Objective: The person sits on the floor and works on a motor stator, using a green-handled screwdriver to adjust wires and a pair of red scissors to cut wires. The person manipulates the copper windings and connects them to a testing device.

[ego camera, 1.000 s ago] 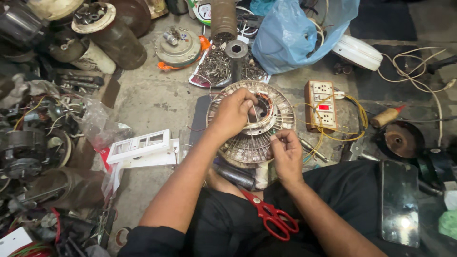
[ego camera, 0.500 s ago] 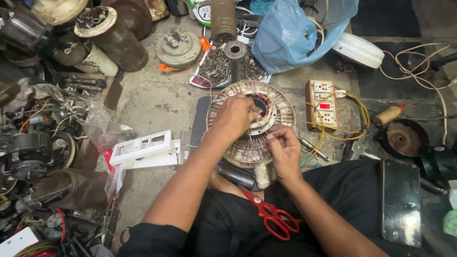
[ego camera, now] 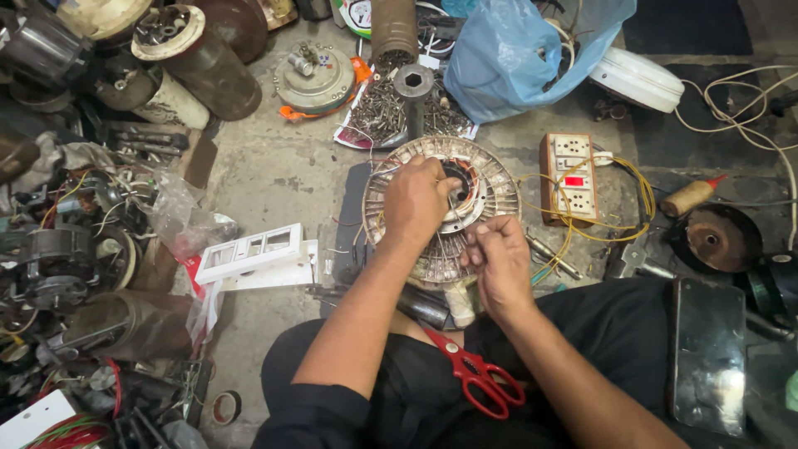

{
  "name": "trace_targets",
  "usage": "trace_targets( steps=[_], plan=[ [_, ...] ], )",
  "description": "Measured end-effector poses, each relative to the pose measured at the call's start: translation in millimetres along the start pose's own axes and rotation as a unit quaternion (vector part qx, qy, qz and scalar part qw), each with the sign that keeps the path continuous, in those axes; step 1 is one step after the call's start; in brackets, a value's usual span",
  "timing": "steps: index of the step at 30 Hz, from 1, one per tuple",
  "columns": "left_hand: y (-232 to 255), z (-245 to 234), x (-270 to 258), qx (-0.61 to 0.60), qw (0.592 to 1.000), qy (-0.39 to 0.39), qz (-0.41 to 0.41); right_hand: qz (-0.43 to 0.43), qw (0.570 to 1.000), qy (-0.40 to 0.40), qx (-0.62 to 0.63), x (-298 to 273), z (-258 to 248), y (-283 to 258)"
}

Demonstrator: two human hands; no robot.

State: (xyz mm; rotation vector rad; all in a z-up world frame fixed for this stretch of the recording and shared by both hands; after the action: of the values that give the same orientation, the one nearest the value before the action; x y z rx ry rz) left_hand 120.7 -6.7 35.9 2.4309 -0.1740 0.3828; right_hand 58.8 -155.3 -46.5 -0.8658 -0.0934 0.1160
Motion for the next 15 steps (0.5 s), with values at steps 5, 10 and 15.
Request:
trace_targets(
  steps=[5,10,15],
  plan=[
    [-8,3,1,-0.003,0.998,-0.009,-0.062,-0.003,1.000,-0.003,-0.007,-6,-2,2],
    [-14,12,2,0.006,0.998,-0.008,-0.060,-0.001,1.000,-0.003,-0.008,-8,-12,12],
    [-12,4,6,0.016,0.999,-0.007,-0.029,-0.006,1.000,-0.016,0.023,-2,-9,8]
  ],
)
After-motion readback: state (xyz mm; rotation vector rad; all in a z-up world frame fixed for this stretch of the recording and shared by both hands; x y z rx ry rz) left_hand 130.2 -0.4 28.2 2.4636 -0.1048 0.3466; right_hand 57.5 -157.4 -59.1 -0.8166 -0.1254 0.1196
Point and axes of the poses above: each hand's wrist, its own x-axis towards the middle knuckle, its own z-axis out of the palm, y = z × x, the point moved 5 cm from there along x, towards the middle knuckle, and after that the axes turned 8 degrees about -y, right-handed, at the moved point
